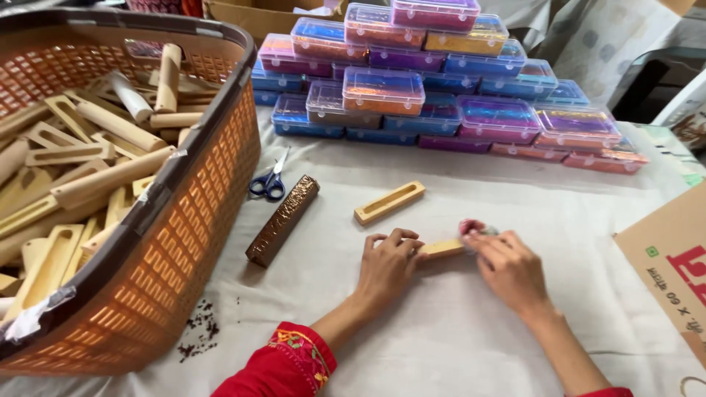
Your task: The person wipes wooden pieces with a cloth and assembles them by fitting one piece into the other.
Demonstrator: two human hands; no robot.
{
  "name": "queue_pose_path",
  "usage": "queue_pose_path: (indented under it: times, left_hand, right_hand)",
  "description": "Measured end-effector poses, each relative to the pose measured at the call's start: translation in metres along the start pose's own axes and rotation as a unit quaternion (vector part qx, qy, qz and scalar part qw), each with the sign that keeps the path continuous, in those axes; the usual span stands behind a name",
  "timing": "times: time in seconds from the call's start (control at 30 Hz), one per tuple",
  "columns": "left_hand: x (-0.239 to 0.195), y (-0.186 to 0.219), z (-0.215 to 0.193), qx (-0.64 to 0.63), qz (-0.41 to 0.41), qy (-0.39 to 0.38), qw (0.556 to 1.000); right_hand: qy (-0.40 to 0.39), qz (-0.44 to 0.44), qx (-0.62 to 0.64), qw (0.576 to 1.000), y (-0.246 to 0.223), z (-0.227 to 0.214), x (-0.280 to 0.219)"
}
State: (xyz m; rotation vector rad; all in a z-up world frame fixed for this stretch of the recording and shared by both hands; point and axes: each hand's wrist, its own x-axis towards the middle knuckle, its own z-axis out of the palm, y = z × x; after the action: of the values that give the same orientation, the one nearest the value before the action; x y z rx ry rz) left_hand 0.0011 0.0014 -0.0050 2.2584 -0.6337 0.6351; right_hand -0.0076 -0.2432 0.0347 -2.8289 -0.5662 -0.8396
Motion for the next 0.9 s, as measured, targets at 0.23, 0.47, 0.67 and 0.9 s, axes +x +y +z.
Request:
queue_pose_path:
  times: [0.23,0.47,0.67,0.9]
  left_hand:
    - [0.004,0.009,-0.005,-0.035,0.002,-0.016,0.999]
    - [0.009,0.010,-0.016,-0.127,-0.104,-0.053,0.985]
    - [0.009,0.006,-0.013,-0.178,-0.111,-0.037,0.977]
    - [0.010,0.007,-0.015,-0.146,-0.116,-0.084,0.979]
  right_hand:
    - [-0.016,-0.114,0.031,0.993,-0.017,0.000,0.001]
    - [-0.014,0.009,0.043,0.999,0.000,0.003,0.000]
    - [-0.025,-0.109,0.071,0.991,-0.042,0.006,0.011]
    - [0.025,0.014,0.037,0.999,0.017,0.014,-0.003]
